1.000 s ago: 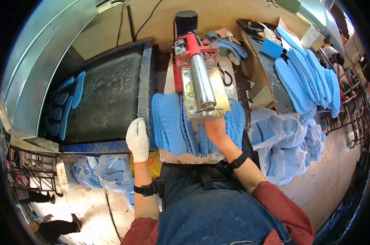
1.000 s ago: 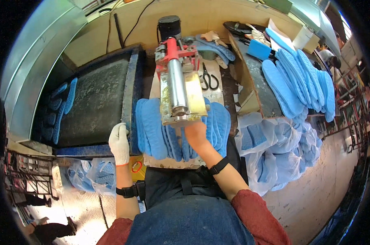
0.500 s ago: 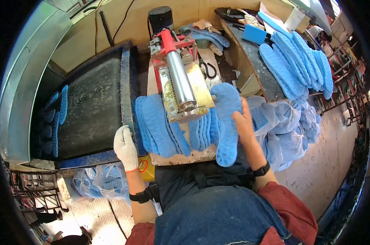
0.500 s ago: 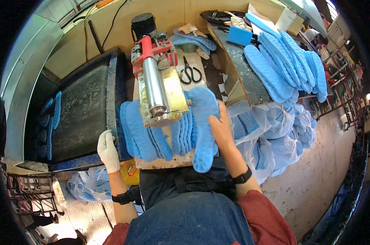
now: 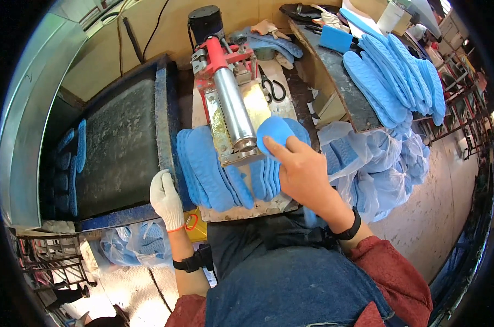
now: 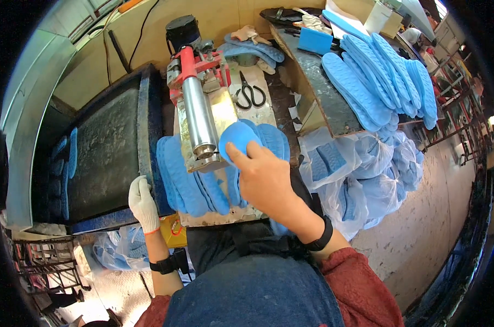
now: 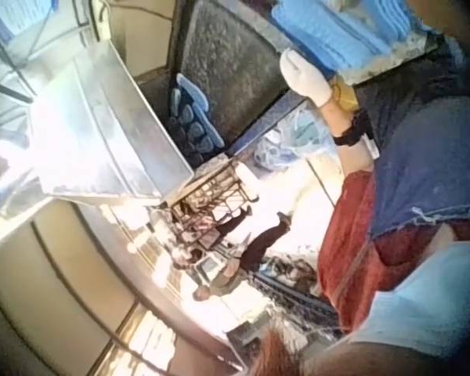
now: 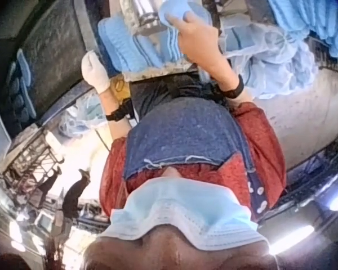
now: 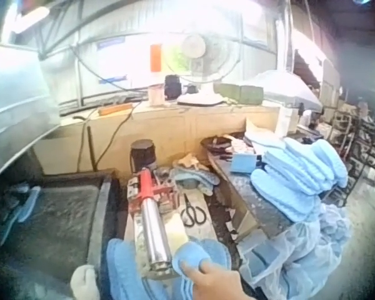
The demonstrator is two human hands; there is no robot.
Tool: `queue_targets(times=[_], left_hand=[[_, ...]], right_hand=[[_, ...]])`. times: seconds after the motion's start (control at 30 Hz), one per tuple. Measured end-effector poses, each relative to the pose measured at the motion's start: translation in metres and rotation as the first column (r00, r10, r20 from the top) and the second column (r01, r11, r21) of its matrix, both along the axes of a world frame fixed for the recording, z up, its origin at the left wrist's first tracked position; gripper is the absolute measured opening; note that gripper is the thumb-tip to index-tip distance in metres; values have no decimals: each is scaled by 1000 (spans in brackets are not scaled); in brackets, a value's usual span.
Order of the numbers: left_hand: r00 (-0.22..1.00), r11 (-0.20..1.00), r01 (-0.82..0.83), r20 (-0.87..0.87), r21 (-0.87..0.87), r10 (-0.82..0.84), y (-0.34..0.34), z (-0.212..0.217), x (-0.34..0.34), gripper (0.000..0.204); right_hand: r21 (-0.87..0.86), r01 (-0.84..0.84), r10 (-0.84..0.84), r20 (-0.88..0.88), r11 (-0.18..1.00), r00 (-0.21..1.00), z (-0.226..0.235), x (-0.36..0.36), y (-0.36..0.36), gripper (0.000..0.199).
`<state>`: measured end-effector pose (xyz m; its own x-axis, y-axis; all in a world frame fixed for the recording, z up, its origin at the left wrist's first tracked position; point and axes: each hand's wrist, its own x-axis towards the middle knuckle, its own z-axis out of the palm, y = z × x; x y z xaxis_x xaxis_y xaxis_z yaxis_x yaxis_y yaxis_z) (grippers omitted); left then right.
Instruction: Apply glue to shoe insoles using a roller machine in a shoe factory.
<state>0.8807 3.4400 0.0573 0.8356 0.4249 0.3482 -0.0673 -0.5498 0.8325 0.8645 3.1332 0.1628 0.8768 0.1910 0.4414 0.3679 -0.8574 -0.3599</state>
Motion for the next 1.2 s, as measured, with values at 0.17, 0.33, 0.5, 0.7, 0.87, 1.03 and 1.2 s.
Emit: queue_targets(times=[0.17, 0.33, 0.5, 0.7, 0.87, 1.03, 1.2], left_hand=[[1000, 1000, 6, -17, -1, -6, -8, 8, 1, 23], [1000, 1000, 1, -11, -10, -1, 4, 1, 0, 21], [1000, 991, 16, -5, -131, -17, -6, 17, 0, 25], [996, 897, 92, 50, -431, -78, -46, 65, -11, 36], [822, 652, 562, 434, -509, -370, -85, 97, 19, 67], [749, 662, 642, 500, -386, -435, -112, 117, 66, 68], [774, 800, 598, 284, -39, -565, -98, 69, 87, 57]], right_hand=[[-93, 43, -38, 46, 995, 998, -1, -20, 4, 50], [66, -139, 152, -286, 988, 946, -51, -33, -45, 44], [481, -34, 190, -280, 876, 941, -17, -15, -103, 50], [263, -18, -21, 144, 965, 989, 4, 56, -62, 53], [-36, -216, 219, 227, 976, 949, -1, 95, -28, 56], [489, -307, 347, 10, 816, 938, 18, 62, -25, 35], [857, 95, 329, -294, 507, 897, -48, 25, -77, 23]])
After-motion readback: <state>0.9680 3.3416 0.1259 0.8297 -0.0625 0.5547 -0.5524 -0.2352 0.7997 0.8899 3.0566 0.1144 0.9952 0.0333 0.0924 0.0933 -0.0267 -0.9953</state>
